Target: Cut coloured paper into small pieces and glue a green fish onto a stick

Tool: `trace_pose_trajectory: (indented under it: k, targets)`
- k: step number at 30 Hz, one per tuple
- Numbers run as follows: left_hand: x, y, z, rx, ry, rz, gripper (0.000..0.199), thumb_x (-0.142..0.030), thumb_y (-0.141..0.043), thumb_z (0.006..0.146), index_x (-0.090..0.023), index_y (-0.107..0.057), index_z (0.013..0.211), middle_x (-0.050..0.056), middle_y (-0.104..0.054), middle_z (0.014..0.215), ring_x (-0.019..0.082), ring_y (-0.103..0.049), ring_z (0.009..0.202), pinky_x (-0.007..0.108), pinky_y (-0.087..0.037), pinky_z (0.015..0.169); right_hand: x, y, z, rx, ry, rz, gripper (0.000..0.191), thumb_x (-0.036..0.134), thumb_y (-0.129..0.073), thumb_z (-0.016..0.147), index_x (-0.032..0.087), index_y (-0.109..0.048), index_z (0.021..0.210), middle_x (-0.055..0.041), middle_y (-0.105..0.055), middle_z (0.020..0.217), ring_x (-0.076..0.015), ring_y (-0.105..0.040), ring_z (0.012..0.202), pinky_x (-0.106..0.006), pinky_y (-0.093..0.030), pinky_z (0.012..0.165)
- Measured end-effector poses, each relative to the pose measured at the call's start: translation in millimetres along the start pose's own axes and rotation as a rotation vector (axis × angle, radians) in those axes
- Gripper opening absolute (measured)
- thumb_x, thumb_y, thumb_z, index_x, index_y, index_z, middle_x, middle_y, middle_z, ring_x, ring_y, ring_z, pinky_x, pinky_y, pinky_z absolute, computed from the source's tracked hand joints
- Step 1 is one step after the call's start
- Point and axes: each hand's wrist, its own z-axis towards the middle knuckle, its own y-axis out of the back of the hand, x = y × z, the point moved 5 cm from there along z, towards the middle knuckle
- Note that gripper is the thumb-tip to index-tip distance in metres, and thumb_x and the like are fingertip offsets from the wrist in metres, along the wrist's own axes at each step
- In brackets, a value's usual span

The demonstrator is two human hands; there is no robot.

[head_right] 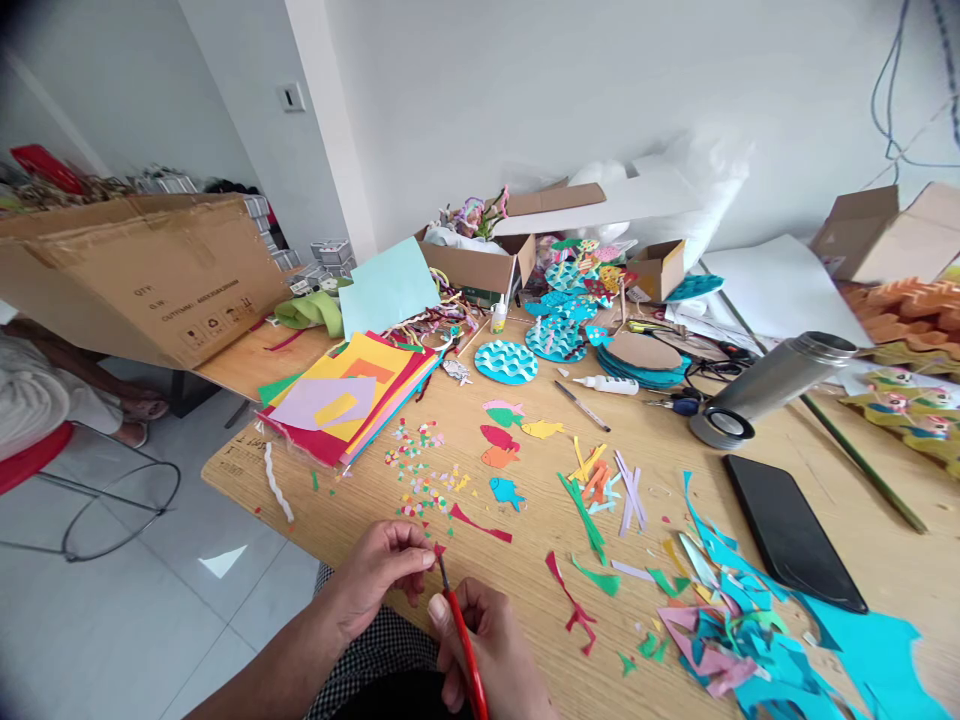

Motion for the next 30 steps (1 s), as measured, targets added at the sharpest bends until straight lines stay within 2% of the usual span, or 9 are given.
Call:
trace_pose_trajectory:
  k: [18,30]
  targets:
    - [3.3,-0.4,1.7,0.010,0.004,-0.009,0.017,-0.027,-0.069,0.061,-0.013,-0.060,0.062,-0.002,-0.055,0.049,0.009,-0.048,0.045,0.021,-0.039,0.043,0.6,0.7,-1.0,-0.055,-0.016,-0.020,0.052,0.069,-0.059,0.069,0.019,-0.042,0.068,0.0066,-0.054,0.042,-0.0041,-0.042,0.026,-0.013,-0.021,0.029]
    - [5.5,2.4,-0.2,-0.034,-0.012,-0.024,0.015,-0.026,-0.067,0.062,-0.013,-0.059,0.060,-0.003,-0.053,0.046,0.009,-0.046,0.043,0.020,-0.036,0.044,-1.0,-2.5,0.7,-0.063,-0.026,-0.033,0.053,0.071,-0.057,0.069,0.020,-0.041,0.068,0.0066,-0.054,0.041,-0.0042,-0.042,0.025,-0.013,-0.024,0.027]
